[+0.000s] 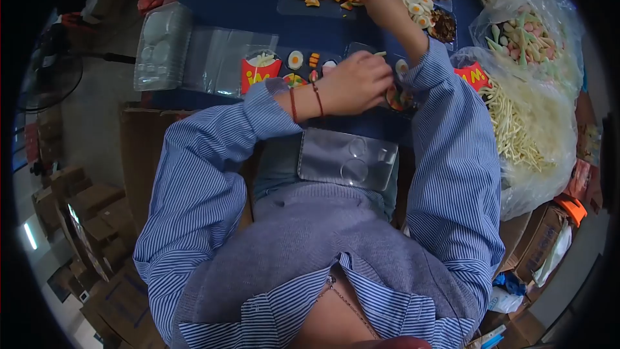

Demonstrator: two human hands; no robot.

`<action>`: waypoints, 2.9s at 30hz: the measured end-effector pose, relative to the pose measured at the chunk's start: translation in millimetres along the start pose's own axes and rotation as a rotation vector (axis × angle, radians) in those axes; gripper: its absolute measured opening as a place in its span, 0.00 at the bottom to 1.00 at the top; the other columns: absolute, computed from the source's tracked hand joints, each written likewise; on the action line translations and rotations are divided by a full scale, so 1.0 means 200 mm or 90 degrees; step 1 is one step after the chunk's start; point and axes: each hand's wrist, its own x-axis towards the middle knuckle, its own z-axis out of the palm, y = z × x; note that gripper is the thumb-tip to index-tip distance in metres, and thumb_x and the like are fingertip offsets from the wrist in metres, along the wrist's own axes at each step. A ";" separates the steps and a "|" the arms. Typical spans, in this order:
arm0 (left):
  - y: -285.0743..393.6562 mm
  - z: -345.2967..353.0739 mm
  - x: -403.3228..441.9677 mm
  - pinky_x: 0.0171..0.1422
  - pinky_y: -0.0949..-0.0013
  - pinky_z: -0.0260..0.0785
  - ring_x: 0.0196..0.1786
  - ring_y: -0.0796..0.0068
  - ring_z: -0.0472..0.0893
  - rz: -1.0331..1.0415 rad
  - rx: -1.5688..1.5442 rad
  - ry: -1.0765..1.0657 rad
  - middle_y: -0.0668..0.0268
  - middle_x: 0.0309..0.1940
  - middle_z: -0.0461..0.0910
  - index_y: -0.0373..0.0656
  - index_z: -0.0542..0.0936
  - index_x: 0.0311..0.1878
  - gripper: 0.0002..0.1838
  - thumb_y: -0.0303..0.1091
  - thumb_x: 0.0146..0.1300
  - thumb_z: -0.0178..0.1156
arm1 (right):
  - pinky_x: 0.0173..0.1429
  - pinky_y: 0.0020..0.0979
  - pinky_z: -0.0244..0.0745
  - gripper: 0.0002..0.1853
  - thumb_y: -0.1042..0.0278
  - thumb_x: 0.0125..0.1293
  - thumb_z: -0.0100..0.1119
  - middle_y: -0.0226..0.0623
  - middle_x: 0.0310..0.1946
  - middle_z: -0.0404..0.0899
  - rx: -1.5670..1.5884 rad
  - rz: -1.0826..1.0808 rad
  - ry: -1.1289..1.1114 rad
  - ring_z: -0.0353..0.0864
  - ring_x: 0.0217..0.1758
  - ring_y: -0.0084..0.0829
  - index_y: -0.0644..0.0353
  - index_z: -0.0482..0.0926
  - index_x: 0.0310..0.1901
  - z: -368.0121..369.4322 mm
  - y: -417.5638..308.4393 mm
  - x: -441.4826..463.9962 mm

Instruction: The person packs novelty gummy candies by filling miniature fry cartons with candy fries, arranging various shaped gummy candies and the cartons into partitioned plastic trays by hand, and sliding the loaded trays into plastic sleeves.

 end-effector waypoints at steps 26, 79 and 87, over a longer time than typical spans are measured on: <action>0.14 0.12 -0.06 0.64 0.60 0.65 0.58 0.64 0.74 -0.053 0.005 -0.113 0.62 0.55 0.75 0.43 0.76 0.53 0.24 0.36 0.52 0.68 | 0.49 0.35 0.65 0.08 0.67 0.55 0.66 0.30 0.37 0.76 0.240 0.099 -0.189 0.75 0.48 0.32 0.53 0.84 0.38 -0.60 -0.15 -0.82; 0.25 -0.08 -0.22 0.67 0.57 0.64 0.63 0.54 0.72 -0.172 0.014 0.046 0.54 0.57 0.74 0.38 0.71 0.63 0.32 0.48 0.61 0.64 | 0.66 0.51 0.56 0.47 0.51 0.37 0.77 0.54 0.62 0.63 0.460 0.057 -0.234 0.63 0.66 0.52 0.51 0.69 0.64 -0.92 -0.96 -1.07; 0.33 -0.32 -0.54 0.52 0.62 0.72 0.47 0.53 0.78 -0.454 -0.200 0.210 0.55 0.43 0.77 0.36 0.78 0.46 0.12 0.29 0.60 0.61 | 0.65 0.49 0.56 0.47 0.51 0.38 0.76 0.46 0.64 0.64 0.297 0.058 -0.126 0.64 0.66 0.46 0.41 0.70 0.67 -0.96 -0.56 -0.84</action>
